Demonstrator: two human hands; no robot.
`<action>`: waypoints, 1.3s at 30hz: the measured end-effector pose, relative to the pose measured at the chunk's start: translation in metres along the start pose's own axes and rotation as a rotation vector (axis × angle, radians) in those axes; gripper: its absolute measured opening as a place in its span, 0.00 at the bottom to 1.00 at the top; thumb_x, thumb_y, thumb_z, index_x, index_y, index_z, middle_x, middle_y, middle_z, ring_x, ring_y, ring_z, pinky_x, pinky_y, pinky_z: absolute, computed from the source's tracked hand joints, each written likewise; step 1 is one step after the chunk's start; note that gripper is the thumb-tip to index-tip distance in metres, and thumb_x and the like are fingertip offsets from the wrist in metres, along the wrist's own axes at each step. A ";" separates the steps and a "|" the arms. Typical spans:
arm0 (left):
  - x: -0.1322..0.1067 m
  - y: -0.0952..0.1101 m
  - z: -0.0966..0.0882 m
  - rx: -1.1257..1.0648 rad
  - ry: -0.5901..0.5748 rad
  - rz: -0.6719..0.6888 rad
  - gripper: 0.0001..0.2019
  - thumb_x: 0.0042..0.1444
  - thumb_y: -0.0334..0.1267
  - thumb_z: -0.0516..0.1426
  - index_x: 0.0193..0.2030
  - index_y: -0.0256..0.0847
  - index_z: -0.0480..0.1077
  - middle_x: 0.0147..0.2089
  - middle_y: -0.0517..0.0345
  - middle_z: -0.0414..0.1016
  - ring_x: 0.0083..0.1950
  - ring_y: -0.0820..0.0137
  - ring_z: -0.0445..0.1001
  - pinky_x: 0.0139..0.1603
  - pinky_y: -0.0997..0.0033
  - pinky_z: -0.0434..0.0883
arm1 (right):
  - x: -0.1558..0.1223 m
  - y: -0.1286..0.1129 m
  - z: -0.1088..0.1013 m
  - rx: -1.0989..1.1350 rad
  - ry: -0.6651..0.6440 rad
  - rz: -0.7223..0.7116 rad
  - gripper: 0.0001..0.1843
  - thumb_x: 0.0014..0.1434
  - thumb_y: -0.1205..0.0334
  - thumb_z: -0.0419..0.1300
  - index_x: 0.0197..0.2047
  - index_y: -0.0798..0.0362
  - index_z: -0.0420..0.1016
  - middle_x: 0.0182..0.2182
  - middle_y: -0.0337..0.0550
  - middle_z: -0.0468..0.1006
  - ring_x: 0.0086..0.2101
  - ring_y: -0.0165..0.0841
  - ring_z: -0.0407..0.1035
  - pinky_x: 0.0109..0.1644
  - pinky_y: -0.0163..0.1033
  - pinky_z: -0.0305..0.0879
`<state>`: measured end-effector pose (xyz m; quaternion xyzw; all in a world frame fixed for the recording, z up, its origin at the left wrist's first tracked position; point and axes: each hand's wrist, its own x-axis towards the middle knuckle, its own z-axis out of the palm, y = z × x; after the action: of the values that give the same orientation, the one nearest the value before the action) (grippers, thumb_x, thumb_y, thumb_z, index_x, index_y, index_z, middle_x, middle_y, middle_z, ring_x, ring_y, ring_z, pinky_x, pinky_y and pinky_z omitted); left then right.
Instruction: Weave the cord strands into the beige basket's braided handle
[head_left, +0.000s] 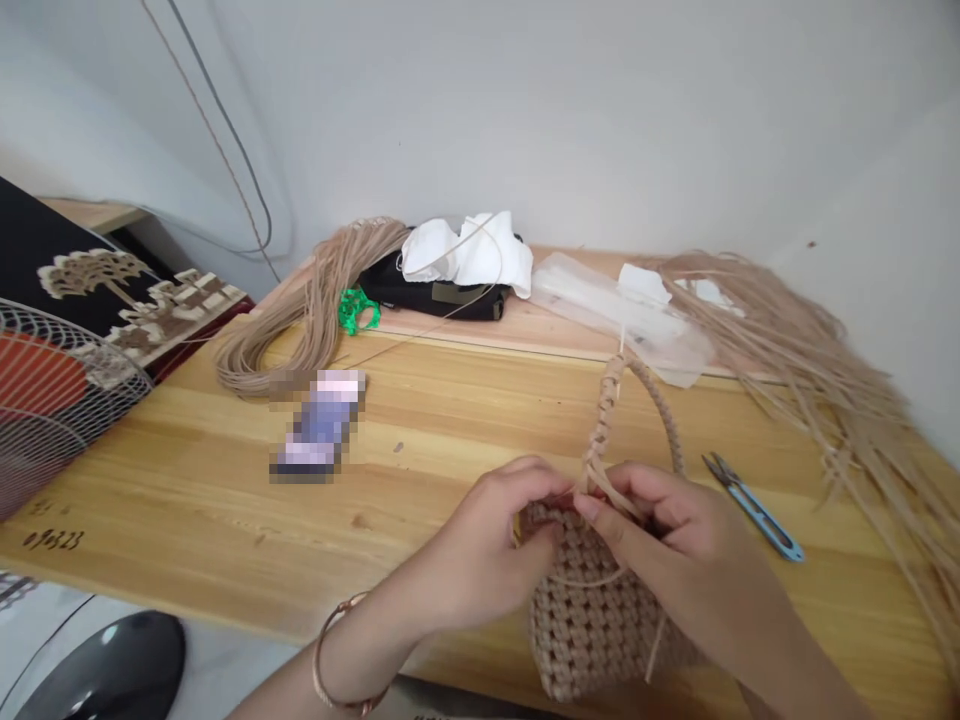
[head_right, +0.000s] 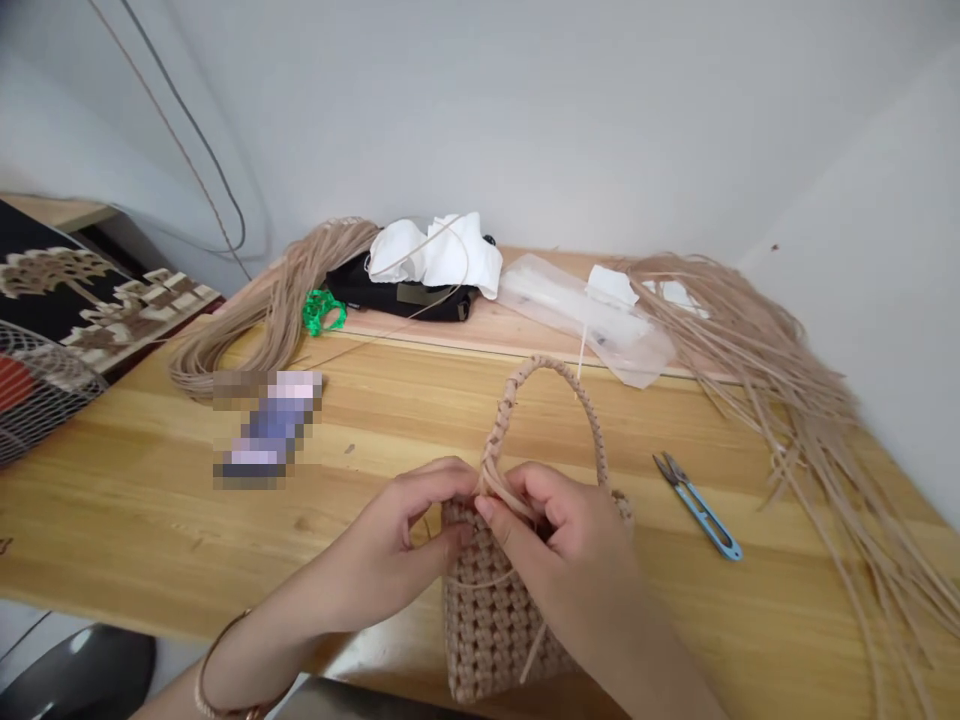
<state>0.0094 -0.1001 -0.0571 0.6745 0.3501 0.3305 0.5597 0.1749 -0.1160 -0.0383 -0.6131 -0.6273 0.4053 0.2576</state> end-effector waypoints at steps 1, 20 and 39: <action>0.001 0.003 0.002 0.036 0.015 0.026 0.19 0.47 0.17 0.50 0.41 0.39 0.73 0.38 0.57 0.70 0.42 0.69 0.68 0.44 0.72 0.65 | 0.000 -0.002 0.000 -0.019 0.032 -0.014 0.12 0.54 0.54 0.54 0.27 0.52 0.71 0.20 0.38 0.71 0.22 0.31 0.64 0.24 0.34 0.57; 0.004 0.007 0.003 0.008 0.085 0.069 0.14 0.50 0.29 0.57 0.46 0.37 0.68 0.43 0.52 0.70 0.45 0.67 0.69 0.47 0.67 0.65 | -0.004 -0.001 -0.007 0.138 -0.026 -0.185 0.13 0.59 0.60 0.54 0.43 0.51 0.77 0.29 0.40 0.78 0.33 0.34 0.71 0.34 0.34 0.64; -0.003 -0.036 -0.004 -0.537 0.399 -0.293 0.17 0.43 0.48 0.65 0.30 0.35 0.72 0.27 0.61 0.69 0.30 0.75 0.68 0.31 0.77 0.71 | -0.008 0.001 0.016 0.009 -0.191 0.000 0.13 0.61 0.61 0.50 0.44 0.51 0.74 0.28 0.38 0.76 0.33 0.34 0.71 0.37 0.36 0.62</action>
<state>0.0006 -0.0960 -0.0918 0.3686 0.4459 0.4520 0.6789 0.1634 -0.1267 -0.0468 -0.5704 -0.6470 0.4650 0.1993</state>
